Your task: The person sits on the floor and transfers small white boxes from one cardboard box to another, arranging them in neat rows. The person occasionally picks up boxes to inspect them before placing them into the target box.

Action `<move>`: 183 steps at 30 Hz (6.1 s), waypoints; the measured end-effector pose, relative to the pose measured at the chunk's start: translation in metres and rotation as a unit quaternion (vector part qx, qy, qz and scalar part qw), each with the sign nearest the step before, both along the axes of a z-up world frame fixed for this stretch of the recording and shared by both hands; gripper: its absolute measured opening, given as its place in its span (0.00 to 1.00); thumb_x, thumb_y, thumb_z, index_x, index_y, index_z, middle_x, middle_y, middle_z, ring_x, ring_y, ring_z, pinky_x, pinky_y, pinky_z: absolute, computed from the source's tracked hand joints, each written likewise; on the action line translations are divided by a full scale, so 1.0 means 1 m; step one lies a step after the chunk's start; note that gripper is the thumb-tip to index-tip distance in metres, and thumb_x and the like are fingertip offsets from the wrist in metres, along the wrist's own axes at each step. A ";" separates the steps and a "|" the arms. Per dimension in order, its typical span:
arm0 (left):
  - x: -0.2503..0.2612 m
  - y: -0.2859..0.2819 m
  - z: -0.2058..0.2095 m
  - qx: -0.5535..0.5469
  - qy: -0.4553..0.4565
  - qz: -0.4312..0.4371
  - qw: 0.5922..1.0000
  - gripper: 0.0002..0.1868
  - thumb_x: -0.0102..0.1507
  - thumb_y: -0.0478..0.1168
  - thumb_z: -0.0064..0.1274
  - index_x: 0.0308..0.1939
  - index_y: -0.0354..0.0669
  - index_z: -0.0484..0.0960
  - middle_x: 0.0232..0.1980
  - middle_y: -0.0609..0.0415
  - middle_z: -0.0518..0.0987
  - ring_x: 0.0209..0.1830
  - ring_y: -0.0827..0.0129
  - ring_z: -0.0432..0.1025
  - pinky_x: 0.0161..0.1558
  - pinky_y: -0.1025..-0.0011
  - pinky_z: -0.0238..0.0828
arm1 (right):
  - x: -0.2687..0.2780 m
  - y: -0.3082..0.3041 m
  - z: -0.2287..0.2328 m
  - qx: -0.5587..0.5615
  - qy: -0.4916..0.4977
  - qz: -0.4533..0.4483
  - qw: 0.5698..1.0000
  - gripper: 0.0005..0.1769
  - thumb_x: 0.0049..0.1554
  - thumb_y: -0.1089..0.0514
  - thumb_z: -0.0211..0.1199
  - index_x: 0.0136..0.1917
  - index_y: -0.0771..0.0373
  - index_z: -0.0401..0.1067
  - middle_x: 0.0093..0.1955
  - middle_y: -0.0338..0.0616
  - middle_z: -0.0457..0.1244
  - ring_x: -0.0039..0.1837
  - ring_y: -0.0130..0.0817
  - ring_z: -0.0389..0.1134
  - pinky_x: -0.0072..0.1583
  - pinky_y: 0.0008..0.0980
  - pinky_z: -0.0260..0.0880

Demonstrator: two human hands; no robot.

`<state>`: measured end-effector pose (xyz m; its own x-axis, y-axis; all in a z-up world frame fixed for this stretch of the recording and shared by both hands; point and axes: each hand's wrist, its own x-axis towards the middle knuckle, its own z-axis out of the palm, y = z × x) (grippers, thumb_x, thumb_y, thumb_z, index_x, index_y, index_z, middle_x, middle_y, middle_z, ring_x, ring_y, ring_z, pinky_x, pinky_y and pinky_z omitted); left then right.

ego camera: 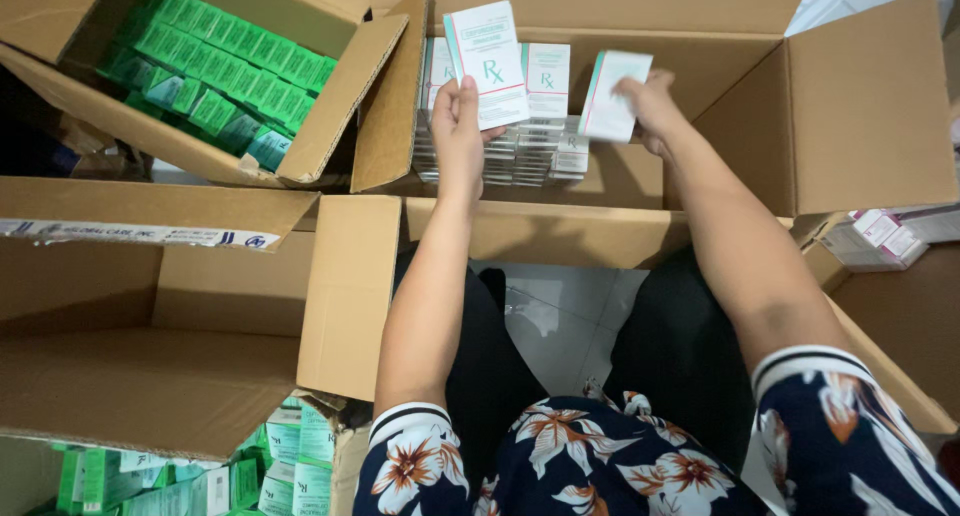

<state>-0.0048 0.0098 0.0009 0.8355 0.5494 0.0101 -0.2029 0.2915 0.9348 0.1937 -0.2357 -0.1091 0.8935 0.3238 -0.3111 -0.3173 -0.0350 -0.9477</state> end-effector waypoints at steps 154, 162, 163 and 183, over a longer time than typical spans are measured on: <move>0.028 0.000 0.001 0.596 0.145 0.046 0.788 0.25 0.66 0.46 0.55 0.65 0.44 0.74 0.69 0.46 0.71 0.72 0.54 0.63 0.75 0.41 0.42 | 0.002 0.029 -0.078 -0.390 0.127 0.104 0.906 0.54 0.58 0.19 0.37 0.80 0.59 0.32 0.78 0.57 0.40 0.69 0.63 0.56 0.57 0.54 0.71; 0.034 0.025 -0.031 0.653 0.308 -0.062 0.689 0.27 0.64 0.32 0.43 0.69 0.47 0.71 0.79 0.48 0.58 0.80 0.53 0.50 0.76 0.45 0.39 | 0.010 0.059 -0.017 -0.202 0.034 0.051 0.977 0.38 0.67 0.29 0.45 0.64 0.65 0.73 0.58 0.54 0.68 0.52 0.40 0.68 0.51 0.42 0.68; 0.035 0.026 -0.034 0.649 0.320 -0.083 0.685 0.27 0.65 0.32 0.41 0.70 0.47 0.70 0.80 0.48 0.56 0.81 0.53 0.48 0.76 0.45 0.38 | 0.006 0.070 -0.008 -0.161 0.059 0.071 0.983 0.39 0.66 0.28 0.43 0.62 0.65 0.72 0.57 0.51 0.67 0.54 0.37 0.68 0.53 0.39 0.70; 0.032 0.025 -0.052 0.657 0.369 -0.179 0.633 0.28 0.70 0.35 0.34 0.76 0.44 0.62 0.84 0.46 0.47 0.84 0.49 0.41 0.73 0.42 0.52 | -0.031 0.096 0.002 -0.005 0.050 0.058 0.997 0.27 0.56 0.50 0.70 0.63 0.63 0.67 0.55 0.45 0.68 0.53 0.36 0.69 0.54 0.38 0.72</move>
